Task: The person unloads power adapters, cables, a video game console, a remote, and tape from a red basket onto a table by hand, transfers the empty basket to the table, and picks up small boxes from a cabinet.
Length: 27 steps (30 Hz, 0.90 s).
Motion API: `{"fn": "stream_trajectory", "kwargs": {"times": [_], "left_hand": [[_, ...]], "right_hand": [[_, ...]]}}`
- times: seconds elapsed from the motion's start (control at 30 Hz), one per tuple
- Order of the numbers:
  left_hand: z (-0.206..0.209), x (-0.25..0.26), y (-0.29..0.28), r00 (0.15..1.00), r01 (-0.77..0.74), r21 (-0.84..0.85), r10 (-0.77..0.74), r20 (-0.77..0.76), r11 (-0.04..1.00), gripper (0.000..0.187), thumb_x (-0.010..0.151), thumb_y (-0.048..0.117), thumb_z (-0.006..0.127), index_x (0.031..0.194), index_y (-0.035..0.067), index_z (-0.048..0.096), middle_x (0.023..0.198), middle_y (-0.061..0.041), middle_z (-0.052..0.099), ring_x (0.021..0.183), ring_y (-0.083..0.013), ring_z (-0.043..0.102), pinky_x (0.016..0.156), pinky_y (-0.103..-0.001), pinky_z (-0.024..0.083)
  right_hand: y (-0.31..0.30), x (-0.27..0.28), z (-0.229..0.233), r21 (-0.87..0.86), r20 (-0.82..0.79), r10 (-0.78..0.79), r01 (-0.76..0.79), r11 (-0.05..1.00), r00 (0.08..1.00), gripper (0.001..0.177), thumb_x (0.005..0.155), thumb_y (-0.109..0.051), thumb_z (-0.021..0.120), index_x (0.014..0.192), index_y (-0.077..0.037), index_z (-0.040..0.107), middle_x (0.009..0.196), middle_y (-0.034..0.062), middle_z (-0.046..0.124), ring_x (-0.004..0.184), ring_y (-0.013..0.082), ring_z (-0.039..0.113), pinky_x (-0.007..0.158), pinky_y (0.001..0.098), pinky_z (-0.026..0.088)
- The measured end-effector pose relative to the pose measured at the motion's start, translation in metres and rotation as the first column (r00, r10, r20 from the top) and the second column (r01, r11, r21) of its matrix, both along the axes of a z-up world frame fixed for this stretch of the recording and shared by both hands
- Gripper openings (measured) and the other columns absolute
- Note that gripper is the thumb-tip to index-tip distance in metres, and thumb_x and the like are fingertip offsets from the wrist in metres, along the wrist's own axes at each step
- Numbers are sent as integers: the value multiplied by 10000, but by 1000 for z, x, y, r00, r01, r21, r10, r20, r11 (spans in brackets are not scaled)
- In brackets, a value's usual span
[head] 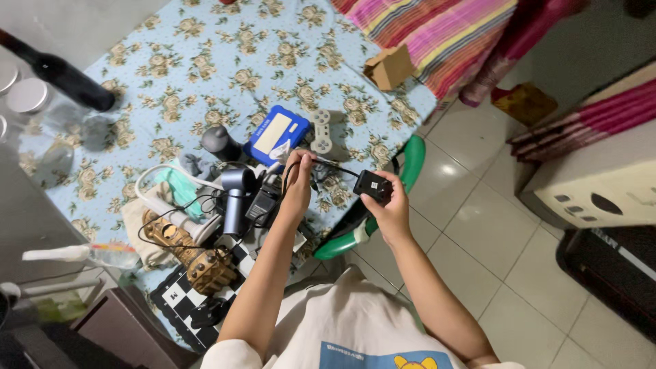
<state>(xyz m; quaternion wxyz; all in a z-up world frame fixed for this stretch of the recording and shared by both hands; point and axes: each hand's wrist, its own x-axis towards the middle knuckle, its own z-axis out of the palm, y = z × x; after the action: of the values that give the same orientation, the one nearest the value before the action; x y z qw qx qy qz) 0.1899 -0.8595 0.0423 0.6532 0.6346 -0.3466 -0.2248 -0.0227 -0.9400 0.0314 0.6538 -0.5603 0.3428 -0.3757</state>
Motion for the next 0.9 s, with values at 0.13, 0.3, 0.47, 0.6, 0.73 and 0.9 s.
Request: {"fn": "stream_trajectory", "kwargs": {"times": [0.13,0.3,0.47,0.6,0.73,0.9], "left_hand": [[-23,38,9,953,-1,223,68,-295,975,570,1050,410,513,1490,47,516,1214,-110,618,1009,-216,513,917,-343,436],[-60,44,19,720,-198,256,318,-617,946,934,959,428,640,1623,49,103,1623,-171,315,1493,-249,317,1187,-350,241],[-64,25,23,681,-229,223,320,-659,947,990,917,416,674,1616,34,86,1668,-199,264,1539,-284,303,1223,-366,237],[-59,14,31,704,-241,316,389,-594,918,917,940,406,658,1623,54,158,1672,-175,264,1532,-251,280,1208,-356,233],[-63,4,36,751,-326,170,364,-551,930,716,997,301,642,1586,21,346,1586,-190,441,1471,-257,430,1191,-349,338],[-29,-28,47,779,-381,144,401,-482,913,554,1010,224,614,1501,26,452,1488,-170,551,1368,-235,525,1126,-357,418]], "right_hand": [[-17,44,-3,44,60,135,-137,990,989,564,841,42,738,1351,-79,530,1272,52,626,1138,138,618,1010,287,512],[-25,76,-10,155,15,264,-263,952,964,551,846,25,741,1347,-86,540,1218,41,621,1073,134,621,928,288,528],[-44,101,-28,150,-32,336,-328,933,941,515,870,-11,766,1333,-53,544,1203,52,647,1077,128,638,946,283,540],[-74,117,-40,101,-129,437,-427,899,890,498,863,-57,789,1308,-52,564,1150,51,682,1020,122,661,896,276,550],[-92,117,-56,3,-421,654,-720,694,629,513,759,-127,874,1210,-29,650,1036,82,737,920,148,695,829,297,562],[-84,107,-75,-66,-566,697,-867,495,441,563,677,-129,894,1181,-30,663,1022,105,740,909,190,703,833,326,559]]}}
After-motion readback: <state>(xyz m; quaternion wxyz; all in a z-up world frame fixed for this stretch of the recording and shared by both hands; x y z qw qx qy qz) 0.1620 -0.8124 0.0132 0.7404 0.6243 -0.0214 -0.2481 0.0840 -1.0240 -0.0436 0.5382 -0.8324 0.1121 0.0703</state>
